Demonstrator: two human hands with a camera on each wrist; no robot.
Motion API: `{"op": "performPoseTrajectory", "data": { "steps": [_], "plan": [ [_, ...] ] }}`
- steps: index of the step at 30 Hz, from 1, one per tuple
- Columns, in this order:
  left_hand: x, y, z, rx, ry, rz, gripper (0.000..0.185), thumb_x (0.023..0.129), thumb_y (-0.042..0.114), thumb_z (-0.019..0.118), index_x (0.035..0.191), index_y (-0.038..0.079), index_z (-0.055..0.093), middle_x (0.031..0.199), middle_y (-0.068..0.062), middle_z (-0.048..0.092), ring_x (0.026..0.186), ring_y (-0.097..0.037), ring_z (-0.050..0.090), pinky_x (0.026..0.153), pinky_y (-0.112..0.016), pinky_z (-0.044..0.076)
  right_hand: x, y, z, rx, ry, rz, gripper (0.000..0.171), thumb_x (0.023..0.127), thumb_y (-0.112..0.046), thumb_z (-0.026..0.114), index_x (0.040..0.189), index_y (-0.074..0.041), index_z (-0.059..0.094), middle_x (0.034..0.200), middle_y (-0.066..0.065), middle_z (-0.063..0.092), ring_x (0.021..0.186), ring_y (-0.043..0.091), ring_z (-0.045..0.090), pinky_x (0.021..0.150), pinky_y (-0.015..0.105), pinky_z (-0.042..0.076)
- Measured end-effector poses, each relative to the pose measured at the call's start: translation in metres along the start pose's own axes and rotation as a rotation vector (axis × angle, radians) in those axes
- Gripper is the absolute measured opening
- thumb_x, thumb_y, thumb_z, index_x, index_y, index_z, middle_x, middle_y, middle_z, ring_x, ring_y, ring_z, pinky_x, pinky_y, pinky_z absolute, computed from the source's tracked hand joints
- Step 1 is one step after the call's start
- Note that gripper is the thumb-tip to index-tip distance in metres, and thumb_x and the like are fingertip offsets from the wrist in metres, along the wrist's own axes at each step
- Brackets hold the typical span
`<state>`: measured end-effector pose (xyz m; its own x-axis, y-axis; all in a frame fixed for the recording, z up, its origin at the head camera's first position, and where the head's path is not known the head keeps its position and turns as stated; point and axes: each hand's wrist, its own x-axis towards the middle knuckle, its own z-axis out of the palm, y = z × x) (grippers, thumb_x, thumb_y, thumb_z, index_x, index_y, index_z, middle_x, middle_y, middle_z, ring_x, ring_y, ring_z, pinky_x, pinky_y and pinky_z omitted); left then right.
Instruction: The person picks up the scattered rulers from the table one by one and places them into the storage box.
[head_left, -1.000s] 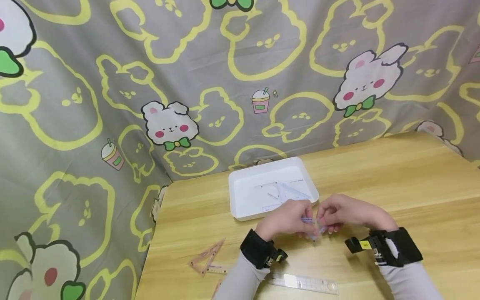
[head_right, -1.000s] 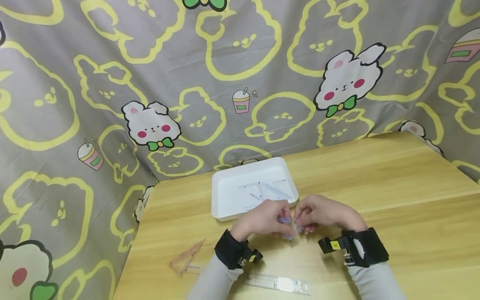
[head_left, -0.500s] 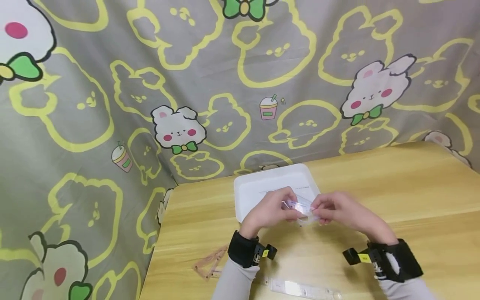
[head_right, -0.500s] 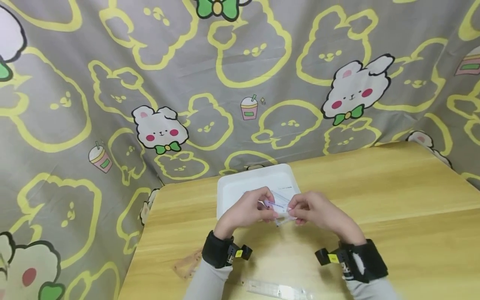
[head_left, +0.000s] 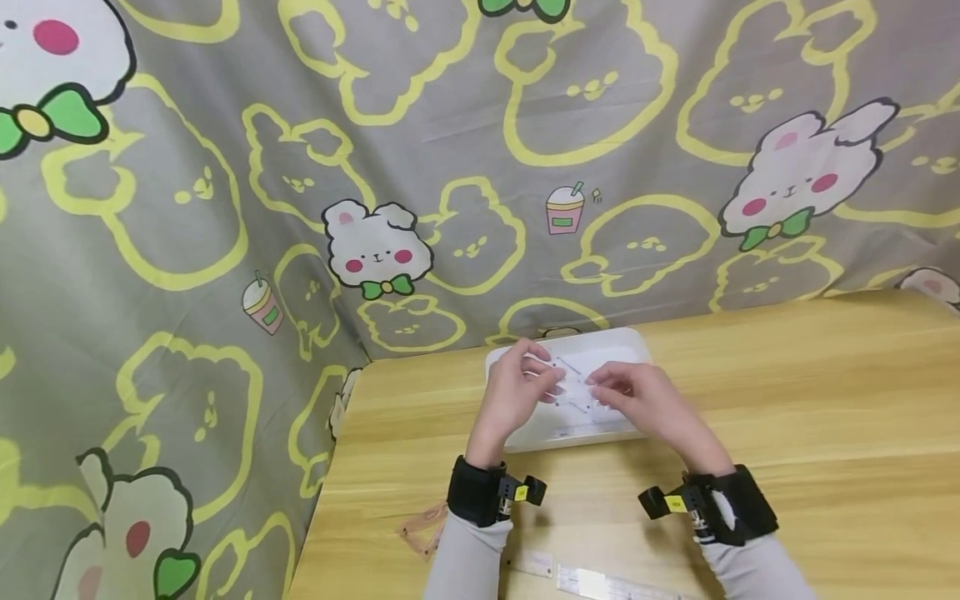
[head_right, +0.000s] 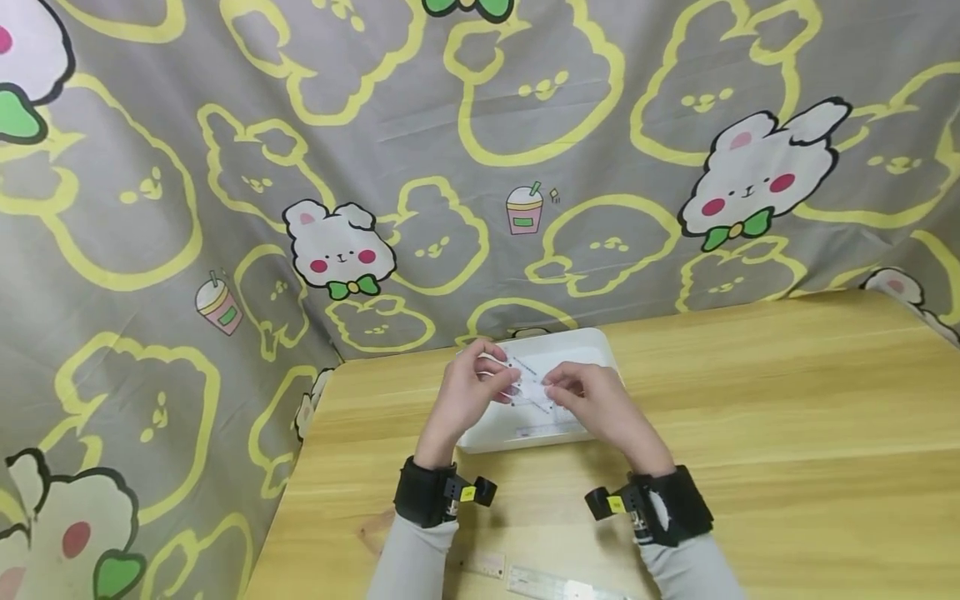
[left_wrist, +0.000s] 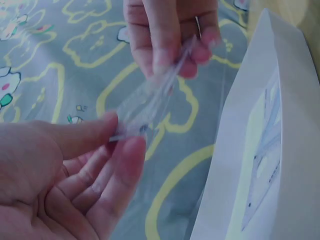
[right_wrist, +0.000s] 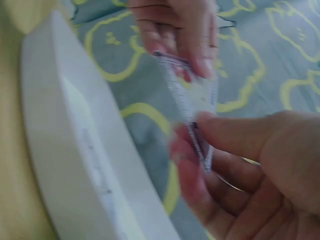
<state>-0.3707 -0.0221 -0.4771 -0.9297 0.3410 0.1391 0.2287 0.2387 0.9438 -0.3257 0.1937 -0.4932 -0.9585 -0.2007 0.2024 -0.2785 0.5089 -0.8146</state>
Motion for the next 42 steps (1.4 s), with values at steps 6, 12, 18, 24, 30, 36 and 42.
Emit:
{"op": "performPoseTrajectory", "data": {
  "steps": [6,12,18,24,30,36,42],
  "plan": [
    [0.002,-0.011,-0.003,0.058,0.055,-0.059,0.013,0.098,0.005,0.072,0.107,0.002,0.063,0.092,-0.011,0.076,0.073,-0.02,0.076,0.064,-0.029,0.062,0.007,0.008,0.025,-0.092,0.101,-0.007,0.015,0.095,-0.003,0.074,0.109,0.003,0.078,0.103,0.016,0.077,0.087,0.025,0.071,0.08,0.042,0.058],
    [0.007,-0.023,-0.005,0.124,0.097,-0.096,0.012,0.098,0.002,0.07,0.11,0.002,0.065,0.092,-0.013,0.077,0.075,-0.023,0.075,0.064,-0.028,0.062,0.018,0.017,0.04,-0.147,0.143,-0.032,0.014,0.093,-0.002,0.076,0.106,0.001,0.079,0.098,0.012,0.076,0.086,0.026,0.069,0.079,0.044,0.055],
    [0.01,-0.031,-0.003,0.184,0.163,-0.185,0.011,0.096,0.003,0.072,0.107,0.002,0.068,0.087,-0.011,0.076,0.069,-0.021,0.074,0.059,-0.026,0.059,0.023,0.028,0.052,-0.163,0.125,-0.058,0.021,0.092,0.004,0.071,0.112,0.003,0.076,0.091,0.009,0.073,0.079,0.021,0.066,0.075,0.04,0.054],
    [0.011,-0.04,-0.003,0.285,0.201,-0.255,0.011,0.096,0.007,0.073,0.106,0.003,0.07,0.079,-0.006,0.074,0.059,-0.012,0.065,0.052,-0.024,0.049,0.024,0.031,0.06,-0.16,0.048,-0.017,0.03,0.092,0.008,0.06,0.119,0.005,0.073,0.105,0.018,0.076,0.099,0.035,0.072,0.091,0.055,0.056],
    [0.012,-0.052,-0.001,0.434,0.193,-0.263,0.011,0.095,0.009,0.075,0.104,0.004,0.072,0.078,-0.004,0.071,0.061,-0.012,0.063,0.057,-0.026,0.047,0.023,0.033,0.063,-0.181,-0.012,0.017,0.031,0.093,0.007,0.058,0.121,0.006,0.072,0.108,0.019,0.076,0.097,0.031,0.07,0.091,0.054,0.056],
    [0.012,-0.056,0.004,0.579,0.186,-0.258,0.011,0.094,0.009,0.077,0.101,0.002,0.073,0.085,-0.007,0.072,0.077,-0.021,0.065,0.073,-0.037,0.053,0.02,0.035,0.063,-0.172,-0.048,0.03,0.033,0.093,0.008,0.057,0.124,0.006,0.069,0.107,0.017,0.076,0.092,0.027,0.07,0.088,0.051,0.058],
    [0.011,-0.059,0.006,0.632,0.191,-0.262,0.012,0.091,0.008,0.079,0.095,0.001,0.07,0.08,-0.003,0.063,0.075,-0.022,0.059,0.069,-0.035,0.05,0.021,0.034,0.062,-0.162,-0.053,0.016,0.033,0.093,0.008,0.057,0.124,0.007,0.069,0.103,0.017,0.076,0.085,0.023,0.069,0.084,0.049,0.059]
  ]
}}
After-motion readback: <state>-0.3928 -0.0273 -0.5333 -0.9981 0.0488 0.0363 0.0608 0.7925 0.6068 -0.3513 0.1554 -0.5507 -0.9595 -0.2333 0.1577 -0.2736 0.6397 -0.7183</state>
